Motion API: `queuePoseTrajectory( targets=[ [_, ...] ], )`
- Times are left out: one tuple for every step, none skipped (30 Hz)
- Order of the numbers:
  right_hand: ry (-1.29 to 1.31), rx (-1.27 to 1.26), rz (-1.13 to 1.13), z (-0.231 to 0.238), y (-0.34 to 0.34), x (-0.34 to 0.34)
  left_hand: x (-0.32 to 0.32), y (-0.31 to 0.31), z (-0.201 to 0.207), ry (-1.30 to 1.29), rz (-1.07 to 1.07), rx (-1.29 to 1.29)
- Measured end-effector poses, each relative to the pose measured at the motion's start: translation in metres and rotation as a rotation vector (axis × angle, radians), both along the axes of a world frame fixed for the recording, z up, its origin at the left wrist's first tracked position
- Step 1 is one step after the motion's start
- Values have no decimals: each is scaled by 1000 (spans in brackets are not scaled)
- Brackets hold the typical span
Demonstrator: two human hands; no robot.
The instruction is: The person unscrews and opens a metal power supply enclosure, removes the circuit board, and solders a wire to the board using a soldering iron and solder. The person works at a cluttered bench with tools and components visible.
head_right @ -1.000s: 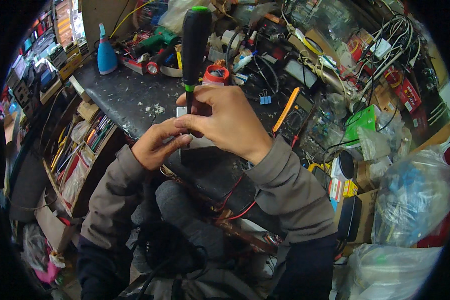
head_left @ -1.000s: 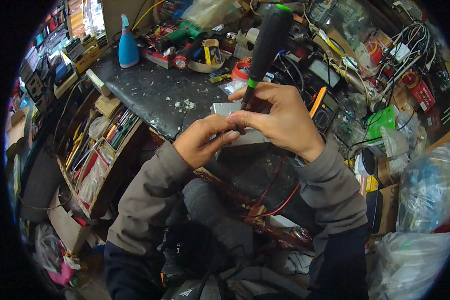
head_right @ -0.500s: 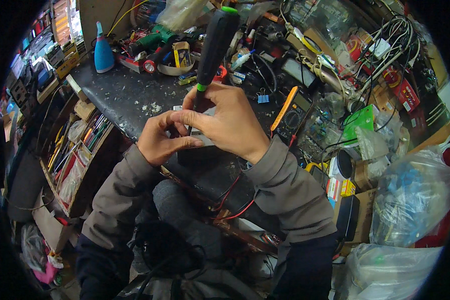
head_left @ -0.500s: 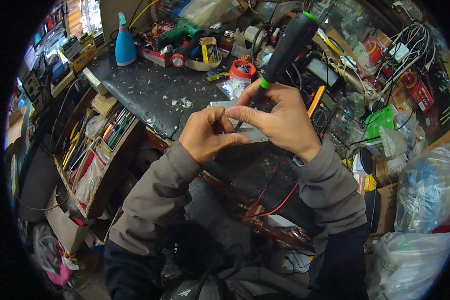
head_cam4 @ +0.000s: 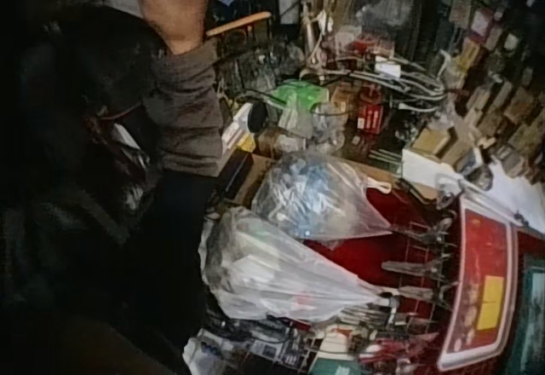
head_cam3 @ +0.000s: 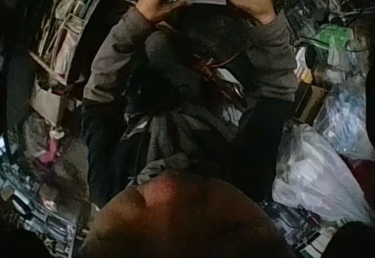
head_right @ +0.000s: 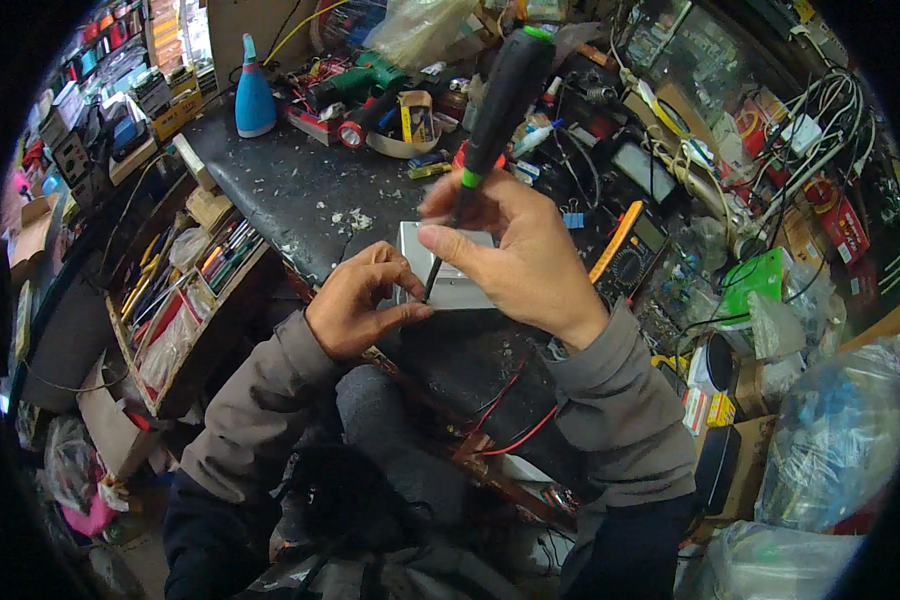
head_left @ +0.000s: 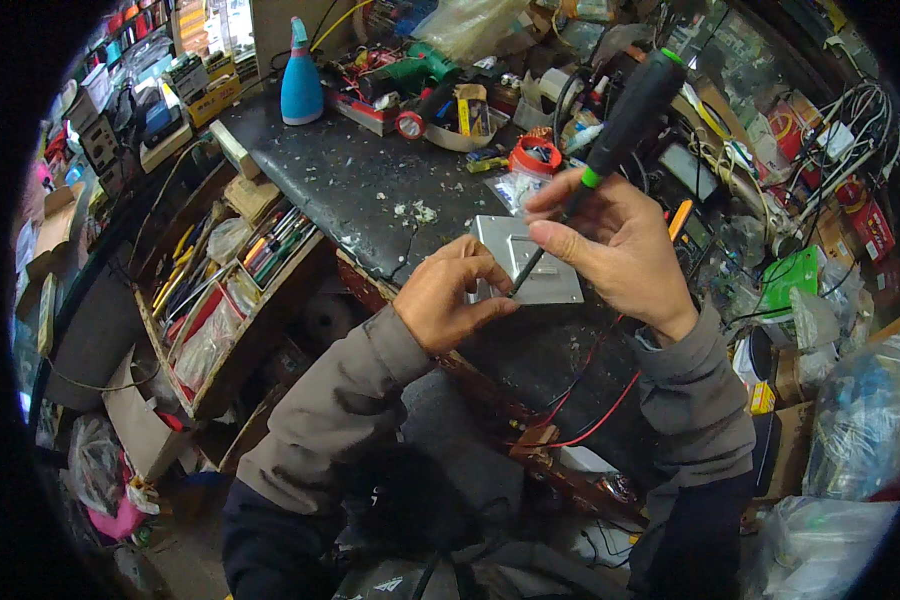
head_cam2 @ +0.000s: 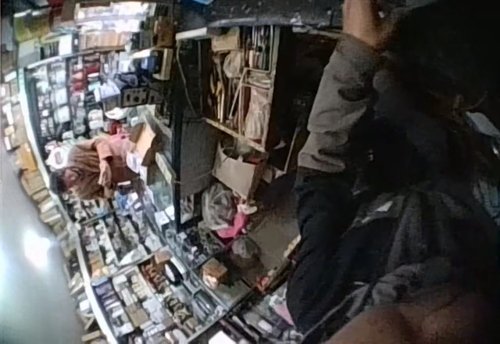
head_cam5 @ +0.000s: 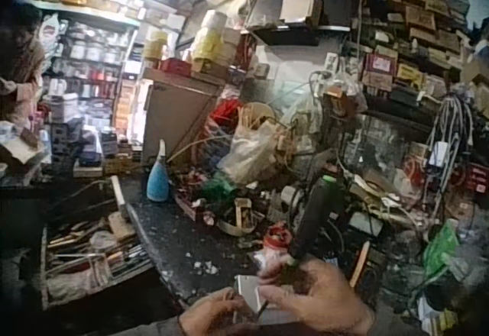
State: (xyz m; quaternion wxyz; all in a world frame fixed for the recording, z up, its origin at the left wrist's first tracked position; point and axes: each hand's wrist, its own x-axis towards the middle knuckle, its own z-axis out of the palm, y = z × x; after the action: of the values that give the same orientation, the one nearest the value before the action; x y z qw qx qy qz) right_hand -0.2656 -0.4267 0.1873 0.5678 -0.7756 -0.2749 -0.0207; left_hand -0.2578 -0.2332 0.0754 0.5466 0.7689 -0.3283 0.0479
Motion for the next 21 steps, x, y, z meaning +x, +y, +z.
queuePoseTrajectory(
  targets=[
    [-22, -114, -54, 0, -1, 0, 0, 0, 0, 24, -5, -14],
    [-34, -224, -154, 3, -2, -1, 0, 0, 0, 33, 1, -15],
    [-50, -204, -160, 4, -3, -2, 0, 0, 1, 42, 3, -19],
    [-62, -226, -132, 6, -5, -3, -1, 0, 1, 56, 1, -18],
    [-69, -253, -130, 8, -7, -5, -1, 0, 2, 67, 7, -19],
    [-94, -280, -101, 9, -9, -6, -1, 0, 3, 81, 9, -16],
    [-11, -205, -80, 11, -11, -7, -1, -1, 3, 91, 10, -18],
    [54, -127, -30, 12, -12, -7, -1, -1, 3, 91, 10, -6],
    [96, -30, 32, 12, -13, -6, -1, -1, 4, 86, 11, 1],
    [118, -2, 45, 11, -13, -5, -1, -1, 4, 78, 12, 5],
    [120, 44, 73, 9, -13, -4, 0, -1, 3, 92, 11, 0],
    [120, 90, 100, 7, -14, -4, 0, -1, 3, 94, 18, 3],
    [105, 130, 55, 3, -13, -2, -1, -1, 3, 95, 23, 6],
    [31, 28, -8, 1, -14, -2, -1, -1, 3, 92, 23, 2],
    [-23, -87, -68, 0, -15, -1, -1, -2, 3, 102, 30, 1],
    [-78, -204, -128, -1, -17, -1, -2, -2, 4, 129, 41, 9],
    [-53, -158, -129, -2, -17, -1, -2, -2, 4, 151, 46, 1],
    [-10, -136, -106, -2, -19, -1, -3, -3, 5, 173, 52, -9],
    [32, -115, -81, -1, -21, -2, -3, -4, 5, 177, 77, 15],
    [49, -65, -21, 0, -23, -4, -3, -5, 5, 159, 85, 15],
    [84, -6, -5, 2, -25, -5, -3, -5, 4, 140, 91, 14]
  ],
)
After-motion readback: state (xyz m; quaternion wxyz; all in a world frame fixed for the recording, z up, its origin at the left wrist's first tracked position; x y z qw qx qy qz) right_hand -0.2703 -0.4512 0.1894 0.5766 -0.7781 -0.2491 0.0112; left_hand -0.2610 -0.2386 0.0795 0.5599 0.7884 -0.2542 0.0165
